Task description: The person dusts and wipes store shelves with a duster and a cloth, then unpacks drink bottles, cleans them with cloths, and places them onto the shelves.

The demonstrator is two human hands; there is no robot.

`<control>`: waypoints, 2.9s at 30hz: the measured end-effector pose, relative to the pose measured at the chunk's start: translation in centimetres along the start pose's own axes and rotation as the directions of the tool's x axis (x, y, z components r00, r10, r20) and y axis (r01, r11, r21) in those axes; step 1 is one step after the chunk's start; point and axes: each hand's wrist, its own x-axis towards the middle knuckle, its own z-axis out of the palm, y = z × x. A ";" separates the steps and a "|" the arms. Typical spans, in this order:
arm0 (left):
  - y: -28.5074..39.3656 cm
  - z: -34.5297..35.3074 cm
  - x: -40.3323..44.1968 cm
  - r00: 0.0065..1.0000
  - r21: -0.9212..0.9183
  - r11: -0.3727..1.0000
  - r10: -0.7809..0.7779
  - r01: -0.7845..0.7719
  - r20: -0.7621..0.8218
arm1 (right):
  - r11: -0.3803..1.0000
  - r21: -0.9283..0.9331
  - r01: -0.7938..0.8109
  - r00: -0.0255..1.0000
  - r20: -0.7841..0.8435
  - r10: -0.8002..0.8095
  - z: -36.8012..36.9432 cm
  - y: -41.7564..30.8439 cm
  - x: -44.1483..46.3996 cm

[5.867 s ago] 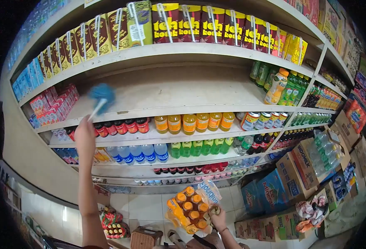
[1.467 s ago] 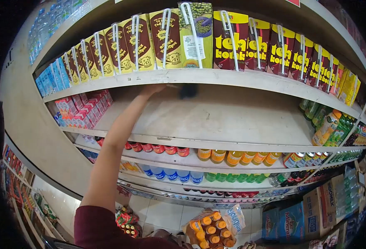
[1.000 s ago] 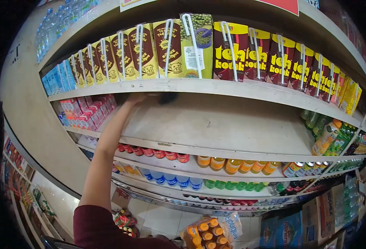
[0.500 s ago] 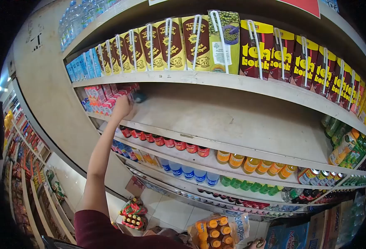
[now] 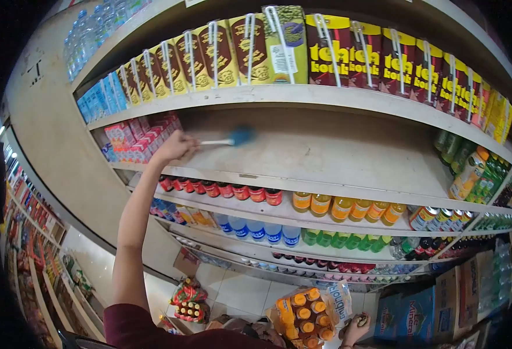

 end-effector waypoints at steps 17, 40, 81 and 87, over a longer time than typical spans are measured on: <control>9.7 17.4 22.2 0.571 0.645 0.468 0.819 -0.604 -0.060 | 0.920 -0.115 -0.375 0.852 -0.432 0.294 -10.6 0.6 -13.3; 30.7 25.7 4.4 0.949 0.644 0.697 0.224 -0.316 0.223 | 0.985 -0.078 -0.154 0.983 0.085 0.160 -16.6 10.1 7.5; 40.7 34.4 3.1 0.897 0.255 0.917 0.190 -0.307 0.398 | 0.997 -0.061 0.053 0.980 0.196 -0.040 -16.4 9.9 13.1; 40.9 37.6 7.3 0.876 0.366 0.799 0.464 -0.477 0.130 | 0.970 -0.104 -0.220 0.966 0.118 0.232 -19.3 7.0 11.9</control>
